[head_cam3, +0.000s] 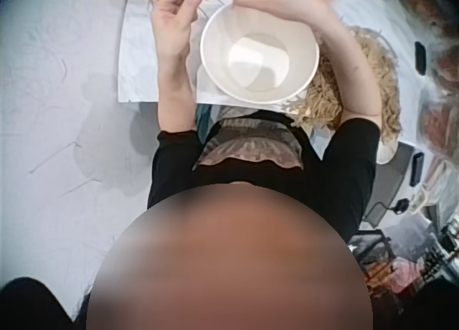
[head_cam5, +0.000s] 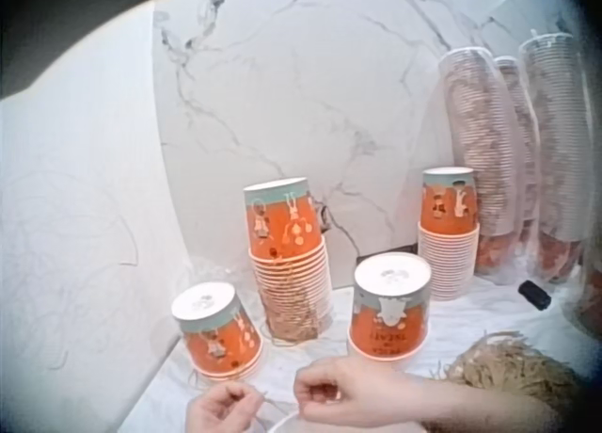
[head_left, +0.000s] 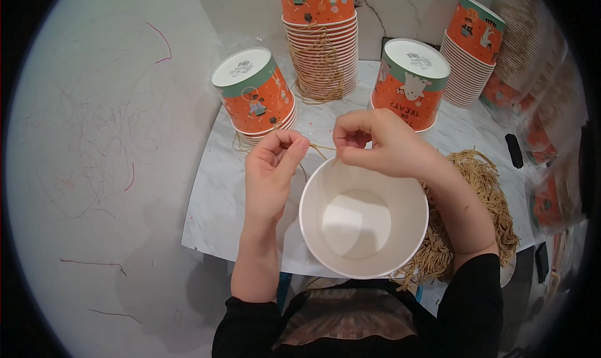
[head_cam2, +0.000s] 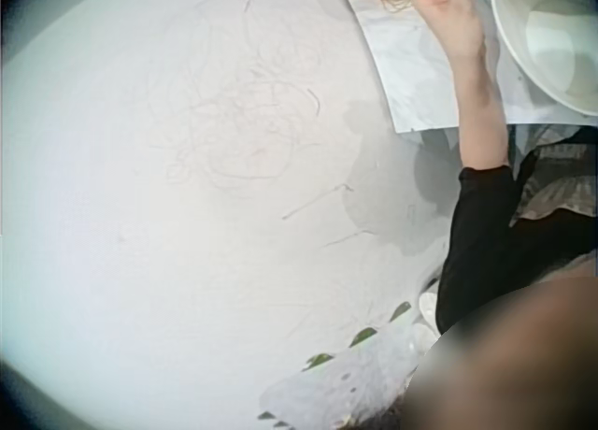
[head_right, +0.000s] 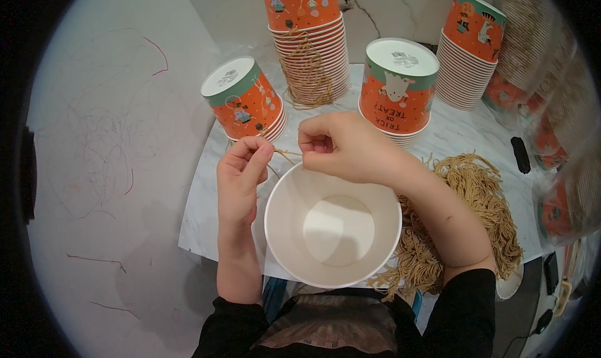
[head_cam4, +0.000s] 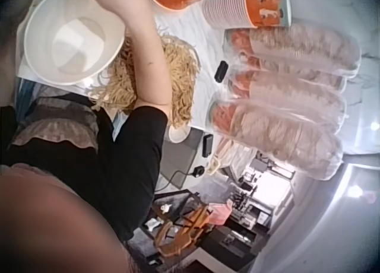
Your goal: Threading string through holes in paper cups to assemble small pails or containers.
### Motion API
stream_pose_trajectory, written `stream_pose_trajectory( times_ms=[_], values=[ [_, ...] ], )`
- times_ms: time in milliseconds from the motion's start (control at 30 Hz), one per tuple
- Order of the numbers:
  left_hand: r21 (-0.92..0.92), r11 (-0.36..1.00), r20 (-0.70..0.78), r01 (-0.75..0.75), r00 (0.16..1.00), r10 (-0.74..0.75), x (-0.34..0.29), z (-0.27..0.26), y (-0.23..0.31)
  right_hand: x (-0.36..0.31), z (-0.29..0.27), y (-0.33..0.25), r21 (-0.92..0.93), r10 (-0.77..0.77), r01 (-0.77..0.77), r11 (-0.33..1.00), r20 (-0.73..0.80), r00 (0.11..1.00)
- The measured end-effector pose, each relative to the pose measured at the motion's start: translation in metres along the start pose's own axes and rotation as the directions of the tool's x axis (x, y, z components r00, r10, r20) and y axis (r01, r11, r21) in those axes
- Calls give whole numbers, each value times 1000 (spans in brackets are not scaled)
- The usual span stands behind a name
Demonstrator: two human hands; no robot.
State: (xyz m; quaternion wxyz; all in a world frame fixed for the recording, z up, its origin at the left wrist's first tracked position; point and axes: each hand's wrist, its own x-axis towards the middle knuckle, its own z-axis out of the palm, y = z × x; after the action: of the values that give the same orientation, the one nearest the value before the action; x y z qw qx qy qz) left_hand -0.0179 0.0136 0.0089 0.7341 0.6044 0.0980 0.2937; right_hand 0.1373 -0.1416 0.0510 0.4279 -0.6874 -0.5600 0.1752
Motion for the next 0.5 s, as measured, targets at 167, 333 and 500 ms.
stream_pose_trajectory(
  times_ms=[167, 333, 500],
  values=[
    [-2, 1000, 66, 18, 998, -18, -1, 4, -1, 0, -3, -9, -41, -37, 37, 998, -11, 999],
    [-61, 998, 127, 20, 992, -12, -3, 6, -1, -1, 2, -12, -20, -84, 84, 996, -22, 996],
    [-25, 1000, 83, 0, 997, 2, 0, 1, -3, -1, 1, -7, 53, -92, 95, 994, -54, 994]
  ],
)
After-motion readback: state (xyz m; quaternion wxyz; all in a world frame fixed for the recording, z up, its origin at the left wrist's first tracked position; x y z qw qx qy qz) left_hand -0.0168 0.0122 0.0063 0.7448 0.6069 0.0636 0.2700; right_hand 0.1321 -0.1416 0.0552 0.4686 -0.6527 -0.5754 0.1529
